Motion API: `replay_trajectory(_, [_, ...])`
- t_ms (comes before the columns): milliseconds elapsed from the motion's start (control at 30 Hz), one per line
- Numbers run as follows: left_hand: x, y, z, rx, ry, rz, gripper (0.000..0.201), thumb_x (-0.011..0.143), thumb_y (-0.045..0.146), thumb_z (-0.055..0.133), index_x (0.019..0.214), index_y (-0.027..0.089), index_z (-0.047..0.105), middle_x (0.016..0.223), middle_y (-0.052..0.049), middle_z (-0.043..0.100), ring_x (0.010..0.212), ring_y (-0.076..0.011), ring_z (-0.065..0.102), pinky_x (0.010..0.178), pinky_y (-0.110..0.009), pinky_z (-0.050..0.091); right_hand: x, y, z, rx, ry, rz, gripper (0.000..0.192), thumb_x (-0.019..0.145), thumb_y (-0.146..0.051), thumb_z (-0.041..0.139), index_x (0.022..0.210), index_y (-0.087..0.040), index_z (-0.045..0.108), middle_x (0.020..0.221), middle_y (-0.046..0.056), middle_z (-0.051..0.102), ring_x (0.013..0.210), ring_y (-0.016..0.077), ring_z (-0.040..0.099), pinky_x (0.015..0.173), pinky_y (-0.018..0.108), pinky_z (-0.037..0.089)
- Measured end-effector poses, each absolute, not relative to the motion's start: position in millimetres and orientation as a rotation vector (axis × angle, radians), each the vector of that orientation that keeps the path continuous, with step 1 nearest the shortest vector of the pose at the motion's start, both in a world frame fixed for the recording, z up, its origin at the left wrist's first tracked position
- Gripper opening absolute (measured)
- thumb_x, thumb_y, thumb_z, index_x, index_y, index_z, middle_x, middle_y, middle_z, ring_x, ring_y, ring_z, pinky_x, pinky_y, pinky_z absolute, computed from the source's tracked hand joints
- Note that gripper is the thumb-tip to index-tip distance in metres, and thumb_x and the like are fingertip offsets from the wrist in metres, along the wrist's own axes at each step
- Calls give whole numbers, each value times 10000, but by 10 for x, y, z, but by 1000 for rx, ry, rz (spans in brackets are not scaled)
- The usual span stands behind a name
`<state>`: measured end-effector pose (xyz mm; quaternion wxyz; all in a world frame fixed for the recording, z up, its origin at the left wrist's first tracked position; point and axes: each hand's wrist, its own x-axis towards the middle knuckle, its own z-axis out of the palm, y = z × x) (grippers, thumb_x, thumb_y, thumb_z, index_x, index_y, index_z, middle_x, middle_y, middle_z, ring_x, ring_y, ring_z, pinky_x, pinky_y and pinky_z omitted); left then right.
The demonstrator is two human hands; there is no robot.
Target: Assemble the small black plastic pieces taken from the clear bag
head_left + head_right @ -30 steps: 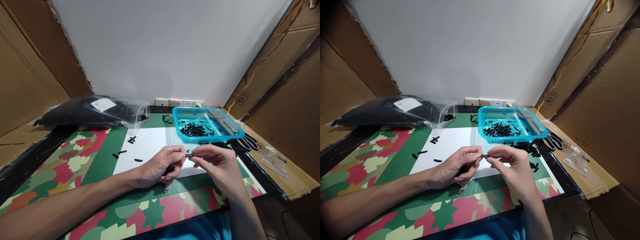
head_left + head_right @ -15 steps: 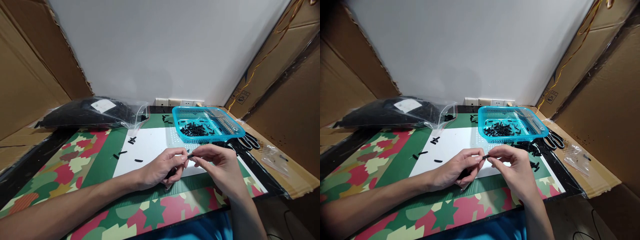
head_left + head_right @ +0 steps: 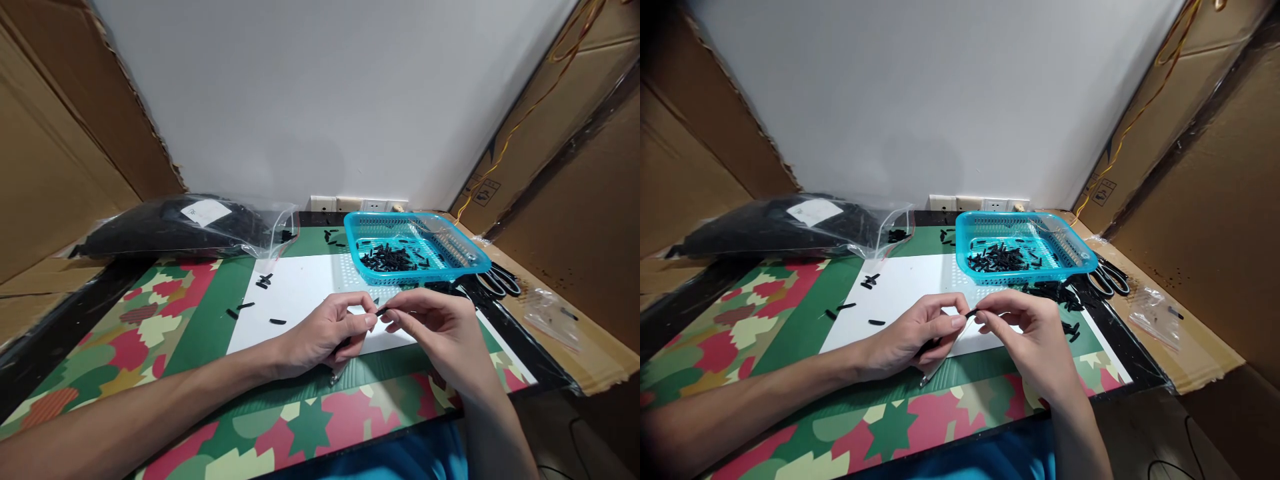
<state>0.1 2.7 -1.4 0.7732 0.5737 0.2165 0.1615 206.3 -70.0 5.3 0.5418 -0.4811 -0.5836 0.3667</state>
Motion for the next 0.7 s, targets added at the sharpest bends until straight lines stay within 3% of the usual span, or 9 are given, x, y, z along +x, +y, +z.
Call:
replay_trajectory(400, [5,48,-22,1192,440,387,231,1043,451,558,1007,225,526,471,115,473,333,-56,240,361,-170,258,2087,-688,50,-1105,-1374,885,37,889,-240,833,909,-211,821,852,36,808,741,190,772,711,297,656])
replay_trajectory(700, [9,49,-16,1187,444,402,225,1051,445,548,1017,223,540,478,111,484,331,-47,228,349,-146,239,2080,-685,23,-1108,-1347,854,104,876,-210,842,978,-222,820,941,38,820,774,182,786,728,279,672])
